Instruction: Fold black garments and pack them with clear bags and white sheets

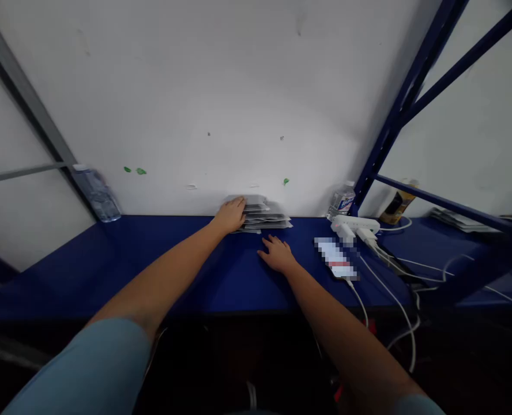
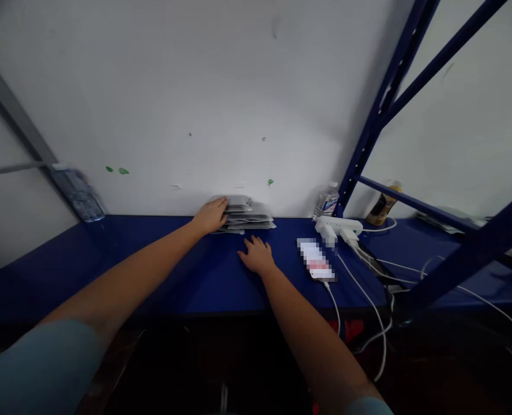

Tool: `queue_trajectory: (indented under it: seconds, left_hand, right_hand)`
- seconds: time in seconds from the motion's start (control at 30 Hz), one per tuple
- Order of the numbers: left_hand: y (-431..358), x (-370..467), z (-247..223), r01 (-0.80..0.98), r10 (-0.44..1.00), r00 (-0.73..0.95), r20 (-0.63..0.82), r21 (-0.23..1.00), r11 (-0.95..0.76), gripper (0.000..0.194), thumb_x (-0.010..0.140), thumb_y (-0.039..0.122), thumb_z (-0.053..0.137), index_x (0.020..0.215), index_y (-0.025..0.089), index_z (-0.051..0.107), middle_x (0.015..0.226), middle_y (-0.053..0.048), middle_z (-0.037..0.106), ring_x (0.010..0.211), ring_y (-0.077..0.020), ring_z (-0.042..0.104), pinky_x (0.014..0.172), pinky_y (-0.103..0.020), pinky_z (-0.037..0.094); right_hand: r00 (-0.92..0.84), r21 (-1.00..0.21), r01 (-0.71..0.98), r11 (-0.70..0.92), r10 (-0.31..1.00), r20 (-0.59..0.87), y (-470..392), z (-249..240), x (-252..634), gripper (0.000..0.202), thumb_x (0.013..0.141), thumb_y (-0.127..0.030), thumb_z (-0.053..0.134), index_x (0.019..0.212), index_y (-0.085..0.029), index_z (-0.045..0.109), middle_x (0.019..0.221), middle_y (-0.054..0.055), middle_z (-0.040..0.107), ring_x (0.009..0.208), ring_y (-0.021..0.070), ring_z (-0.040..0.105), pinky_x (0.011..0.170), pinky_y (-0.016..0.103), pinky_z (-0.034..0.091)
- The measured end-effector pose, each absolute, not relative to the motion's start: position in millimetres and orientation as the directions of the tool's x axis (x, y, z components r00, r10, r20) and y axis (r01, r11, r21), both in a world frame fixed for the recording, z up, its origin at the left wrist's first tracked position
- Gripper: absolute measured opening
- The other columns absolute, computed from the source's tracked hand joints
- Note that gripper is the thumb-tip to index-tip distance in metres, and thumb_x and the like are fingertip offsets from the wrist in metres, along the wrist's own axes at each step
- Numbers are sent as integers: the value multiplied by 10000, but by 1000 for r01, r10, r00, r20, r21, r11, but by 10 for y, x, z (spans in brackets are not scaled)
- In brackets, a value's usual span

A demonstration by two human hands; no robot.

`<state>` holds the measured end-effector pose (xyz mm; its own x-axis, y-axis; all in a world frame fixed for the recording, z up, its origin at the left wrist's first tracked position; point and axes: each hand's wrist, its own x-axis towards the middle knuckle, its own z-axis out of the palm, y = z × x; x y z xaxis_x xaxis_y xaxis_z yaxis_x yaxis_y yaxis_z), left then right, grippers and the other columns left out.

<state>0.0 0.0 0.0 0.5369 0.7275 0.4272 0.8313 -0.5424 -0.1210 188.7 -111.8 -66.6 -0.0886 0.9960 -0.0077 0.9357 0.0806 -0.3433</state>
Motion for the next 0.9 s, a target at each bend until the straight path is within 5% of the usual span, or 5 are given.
queue_trajectory:
  seconds: [0.53, 0.8, 0.9]
  left_hand:
    - [255, 186, 69, 833, 724, 552, 415, -229, -504, 512, 966, 18, 338, 1461, 5, 468, 1517, -243, 505, 1396, -292, 509, 1150, -426, 388]
    - [-435, -50, 123, 810, 638, 579, 508, -266, -523, 535, 943, 19, 372, 1469, 7, 472, 1517, -261, 499, 1412, -312, 500, 1158, -474, 404]
    - [-824, -98, 29, 807, 646, 587, 489, -284, -518, 505, 944, 21, 383, 1428, 42, 527, 1453, -225, 580, 1364, -297, 554, 1128, -455, 442]
  right_hand:
    - [-78, -371, 925, 81, 997, 24, -1121, -665, 1887, 612, 992, -451, 523, 1543, -193, 460, 1661, 151, 332, 1547, 300, 269, 1237, 516, 181]
    - [-84, -394, 913, 107, 994, 75, -1063, -733, 1898, 596, 964, -437, 571, 1496, -173, 514, 1635, 165, 376, 1527, 339, 309, 1227, 546, 218]
    - [-44, -454, 884, 108, 988, 150, -999, -782, 1911, 550, 944, -400, 604, 1438, -162, 558, 1532, 182, 511, 1440, 331, 449, 1191, 506, 311]
